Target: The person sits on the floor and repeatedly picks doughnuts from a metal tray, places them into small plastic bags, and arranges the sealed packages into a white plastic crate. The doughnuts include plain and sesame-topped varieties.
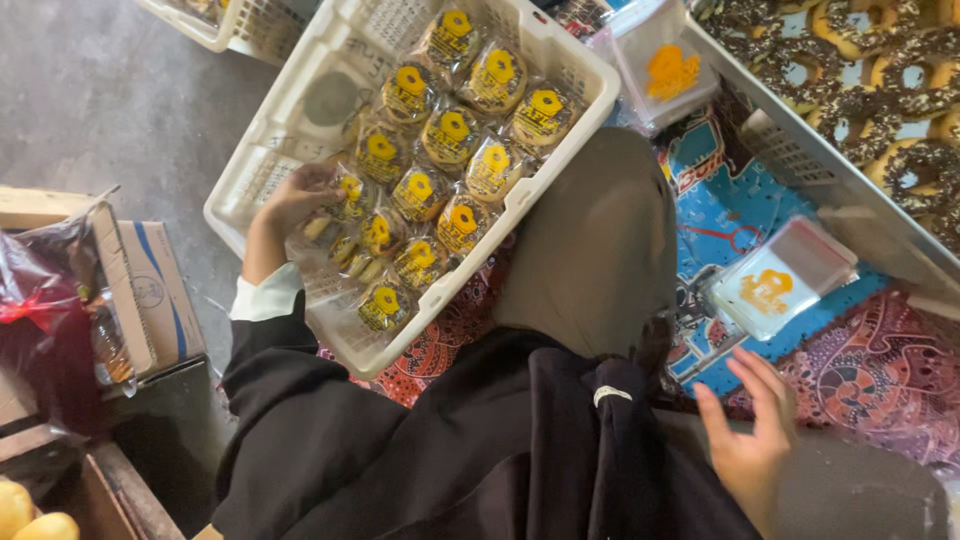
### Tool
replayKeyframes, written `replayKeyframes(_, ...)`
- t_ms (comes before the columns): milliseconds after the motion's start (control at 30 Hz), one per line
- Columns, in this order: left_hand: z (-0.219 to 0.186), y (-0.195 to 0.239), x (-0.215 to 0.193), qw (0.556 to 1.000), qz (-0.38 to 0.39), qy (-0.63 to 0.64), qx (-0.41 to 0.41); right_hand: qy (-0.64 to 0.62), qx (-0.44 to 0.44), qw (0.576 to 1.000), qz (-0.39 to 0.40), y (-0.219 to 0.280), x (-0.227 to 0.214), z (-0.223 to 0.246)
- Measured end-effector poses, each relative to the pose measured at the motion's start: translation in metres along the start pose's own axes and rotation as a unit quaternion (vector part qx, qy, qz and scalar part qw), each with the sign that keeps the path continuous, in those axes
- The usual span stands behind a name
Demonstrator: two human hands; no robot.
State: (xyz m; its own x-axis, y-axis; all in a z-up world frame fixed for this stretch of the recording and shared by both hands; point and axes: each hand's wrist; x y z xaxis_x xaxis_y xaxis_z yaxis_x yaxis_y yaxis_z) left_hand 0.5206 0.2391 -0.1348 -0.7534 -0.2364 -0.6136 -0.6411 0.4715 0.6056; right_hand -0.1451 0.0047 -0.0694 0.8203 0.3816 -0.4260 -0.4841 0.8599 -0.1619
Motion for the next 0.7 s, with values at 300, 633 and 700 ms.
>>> replayKeyframes(300,-0.227,0.107,0.160,0.866,-0.228,-0.158,0.417,-0.146,0.239,0.936,-0.215,0.055,-0.088,-0.106)
replayKeyframes(633,-0.368,0.037,0.582,0.636,0.002,-0.568,0.522,0.179,0.047,0.982,-0.034,-0.140,-0.003,-0.283)
replayKeyframes(700,-0.364,0.021,0.604,0.629,0.016,-0.589,0.507,0.268,0.151,0.947,0.090,-0.167,0.009,-0.308)
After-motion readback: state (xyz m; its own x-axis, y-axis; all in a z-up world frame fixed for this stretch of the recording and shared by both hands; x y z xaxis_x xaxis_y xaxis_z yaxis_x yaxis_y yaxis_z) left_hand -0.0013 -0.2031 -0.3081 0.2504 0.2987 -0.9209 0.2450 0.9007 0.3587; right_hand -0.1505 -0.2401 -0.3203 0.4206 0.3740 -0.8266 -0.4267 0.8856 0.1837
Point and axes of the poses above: each hand's wrist, its own y-axis away from the middle knuckle, its own x-axis out of the palm, z = x × y, and after that the axes turned 13 degrees about -y, right-handed
